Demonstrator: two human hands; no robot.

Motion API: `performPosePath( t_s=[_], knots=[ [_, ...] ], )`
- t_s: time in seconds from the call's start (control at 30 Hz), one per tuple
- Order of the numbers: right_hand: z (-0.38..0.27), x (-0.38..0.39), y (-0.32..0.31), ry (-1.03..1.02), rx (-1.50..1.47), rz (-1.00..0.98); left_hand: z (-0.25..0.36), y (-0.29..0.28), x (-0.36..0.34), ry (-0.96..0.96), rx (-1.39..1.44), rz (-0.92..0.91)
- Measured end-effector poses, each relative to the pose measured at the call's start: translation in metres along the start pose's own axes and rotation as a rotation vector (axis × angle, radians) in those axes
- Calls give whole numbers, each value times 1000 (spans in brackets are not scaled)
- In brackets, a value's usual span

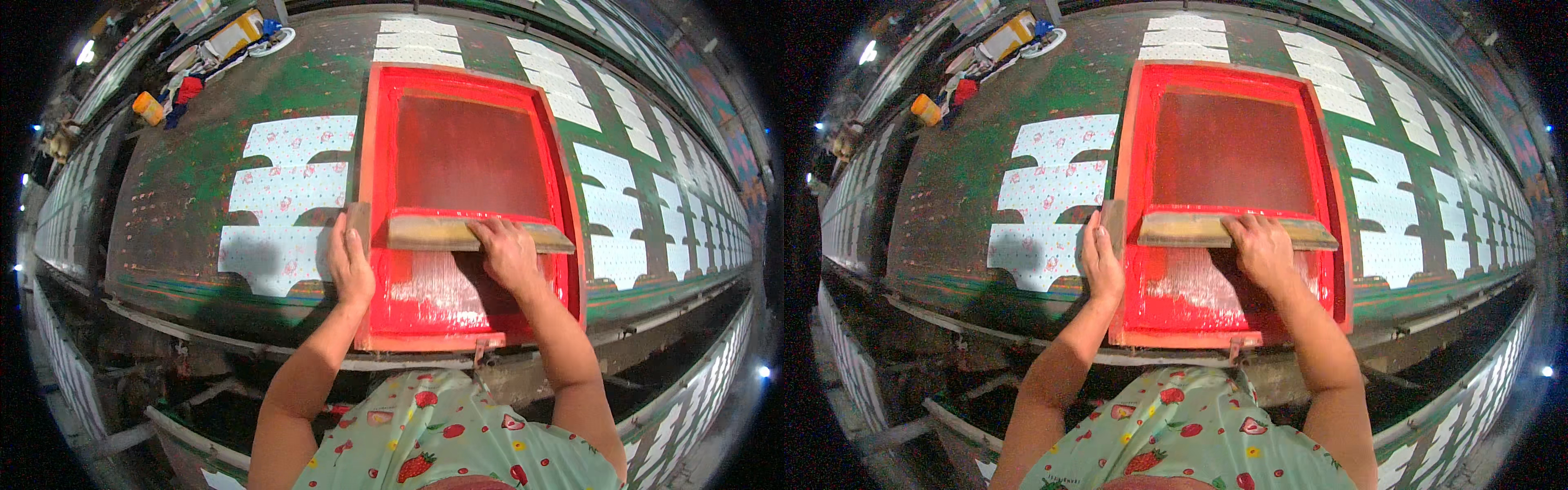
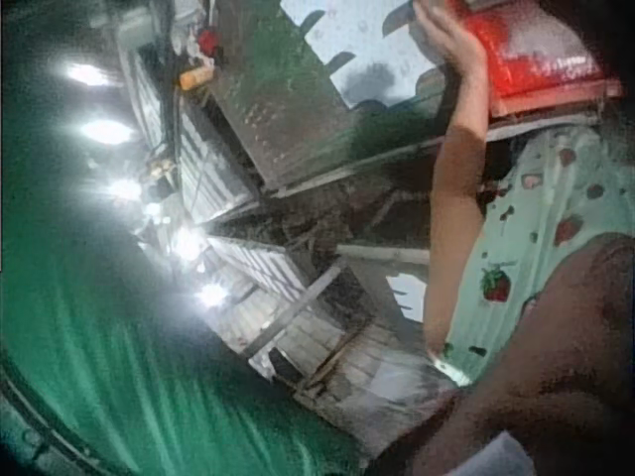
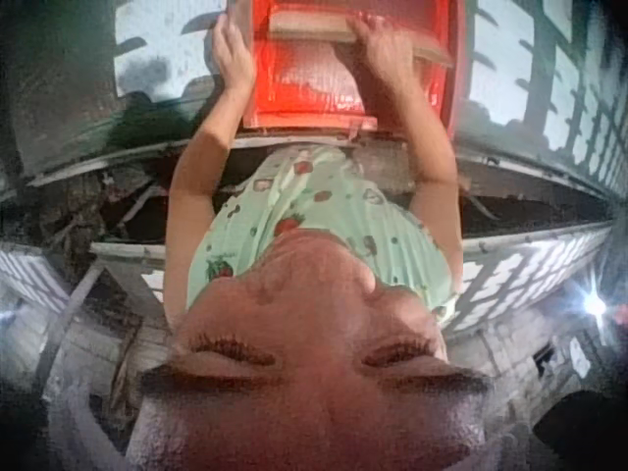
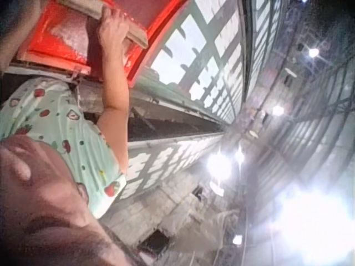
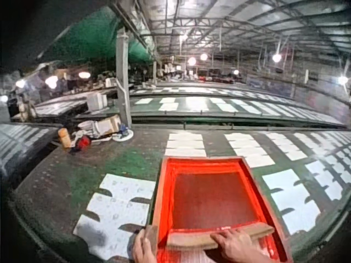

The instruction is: The person holds a red screen-printing frame and repeatedly uses a squeegee to pull red ink across the mesh onto patterned paper laid out on a long green workbench. The person repositions the frame and repeats the squeegee strokes multiple times along the bench.

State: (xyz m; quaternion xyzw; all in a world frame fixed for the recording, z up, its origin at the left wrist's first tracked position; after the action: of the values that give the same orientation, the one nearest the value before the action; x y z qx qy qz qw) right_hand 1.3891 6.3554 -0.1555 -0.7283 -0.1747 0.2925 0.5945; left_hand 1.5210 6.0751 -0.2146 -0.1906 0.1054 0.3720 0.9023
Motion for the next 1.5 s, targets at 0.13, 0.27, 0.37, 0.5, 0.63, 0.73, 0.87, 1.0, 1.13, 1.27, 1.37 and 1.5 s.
performPosePath(
  t_s=[0.13,0.27,0.37,0.5,0.63,0.73,0.87,1.0,1.13,1.27,1.37,1.5],
  knots=[
    [42,-100,22,-30,44,40,4,0,4,21,-74,16],
    [85,-195,50,-29,116,64,-5,-3,8,11,-177,59],
    [106,-256,59,-49,167,113,-6,-3,6,57,-285,40],
    [133,-327,66,4,154,-49,-5,-3,4,63,-366,44],
    [153,-361,60,-3,169,1,-3,-3,6,36,-356,54],
    [159,-370,66,-28,139,-24,3,-2,5,54,-398,33],
    [160,-364,62,-57,132,-69,8,1,2,62,-381,35],
    [145,-328,53,-42,115,-150,5,2,3,44,-342,42],
    [112,-250,41,-60,132,-189,-3,0,5,75,-260,64],
    [70,-150,17,-89,63,-199,-13,-3,5,59,-192,96],
    [43,-80,9,-78,107,-269,-6,-10,2,78,-187,156],
    [3,8,-13,-94,18,-267,4,-30,2,26,20,283]
  ],
)
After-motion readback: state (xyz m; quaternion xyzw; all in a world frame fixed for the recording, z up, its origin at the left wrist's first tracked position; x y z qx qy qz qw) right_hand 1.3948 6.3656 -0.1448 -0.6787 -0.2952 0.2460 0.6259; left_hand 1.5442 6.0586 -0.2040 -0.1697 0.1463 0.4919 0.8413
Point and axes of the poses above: each hand's wrist, its own x-axis away from the middle knuckle, its own y-axis out of the palm, z = x × y, the point moved 10 cm from there along -x, towards the middle knuckle, and after that the axes turned 10 degrees about y, right-handed, at the moved point
